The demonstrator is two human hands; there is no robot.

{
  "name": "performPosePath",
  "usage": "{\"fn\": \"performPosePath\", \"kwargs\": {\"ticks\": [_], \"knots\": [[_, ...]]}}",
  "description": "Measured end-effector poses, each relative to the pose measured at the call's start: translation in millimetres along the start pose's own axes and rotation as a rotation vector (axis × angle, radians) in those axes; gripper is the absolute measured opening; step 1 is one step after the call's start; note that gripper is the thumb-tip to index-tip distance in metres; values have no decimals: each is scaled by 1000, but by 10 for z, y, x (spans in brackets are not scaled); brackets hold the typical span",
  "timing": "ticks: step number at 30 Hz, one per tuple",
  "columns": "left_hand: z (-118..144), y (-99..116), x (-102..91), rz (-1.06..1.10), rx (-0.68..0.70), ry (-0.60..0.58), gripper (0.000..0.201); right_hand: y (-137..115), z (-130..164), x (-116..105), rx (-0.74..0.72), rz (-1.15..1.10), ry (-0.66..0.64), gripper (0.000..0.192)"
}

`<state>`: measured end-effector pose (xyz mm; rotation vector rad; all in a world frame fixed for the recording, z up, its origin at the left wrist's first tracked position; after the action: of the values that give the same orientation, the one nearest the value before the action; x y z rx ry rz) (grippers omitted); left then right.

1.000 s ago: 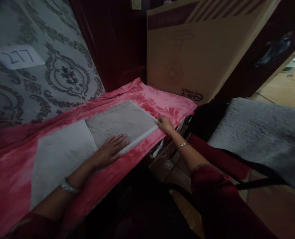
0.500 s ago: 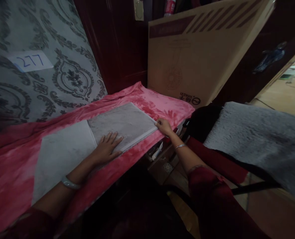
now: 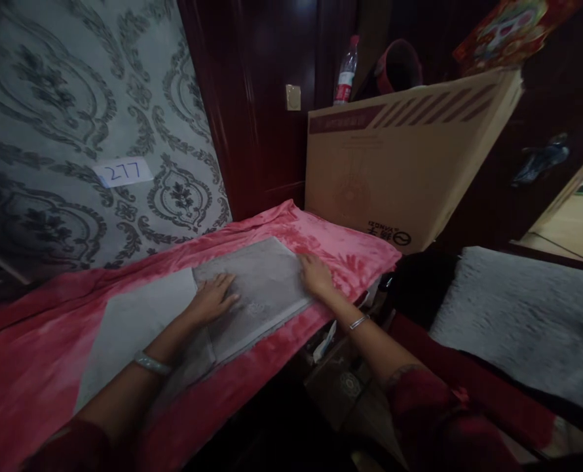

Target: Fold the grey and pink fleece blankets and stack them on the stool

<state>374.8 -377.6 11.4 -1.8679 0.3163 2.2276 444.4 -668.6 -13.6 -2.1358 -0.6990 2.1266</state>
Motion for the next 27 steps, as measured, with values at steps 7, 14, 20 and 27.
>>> {"fn": "performPosePath", "kwargs": {"ticks": [7,14,20,27], "knots": [[-54,43,330,-59,-37,56,69,-150,-128,492,-83,173,-294,69],[-46,23,342,-46,-23,90,70,-537,-531,278,-129,148,-217,67],[-47,12,385,-17,-15,101,72,-680,-780,456,-262,182,-357,73],[-34,27,387,21,-44,30,74,-769,-1204,267,-221,173,-327,70]]}}
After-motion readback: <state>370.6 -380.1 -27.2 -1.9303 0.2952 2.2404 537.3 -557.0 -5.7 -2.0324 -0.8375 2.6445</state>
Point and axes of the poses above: each hand's wrist, its own z-axis away from the middle knuckle, its own x-axis out of the palm, y = z × x, the point moved 7 cm from there along -z, towards the middle knuckle, and after that the axes turned 15 degrees about -y, right-handed, at the moved point
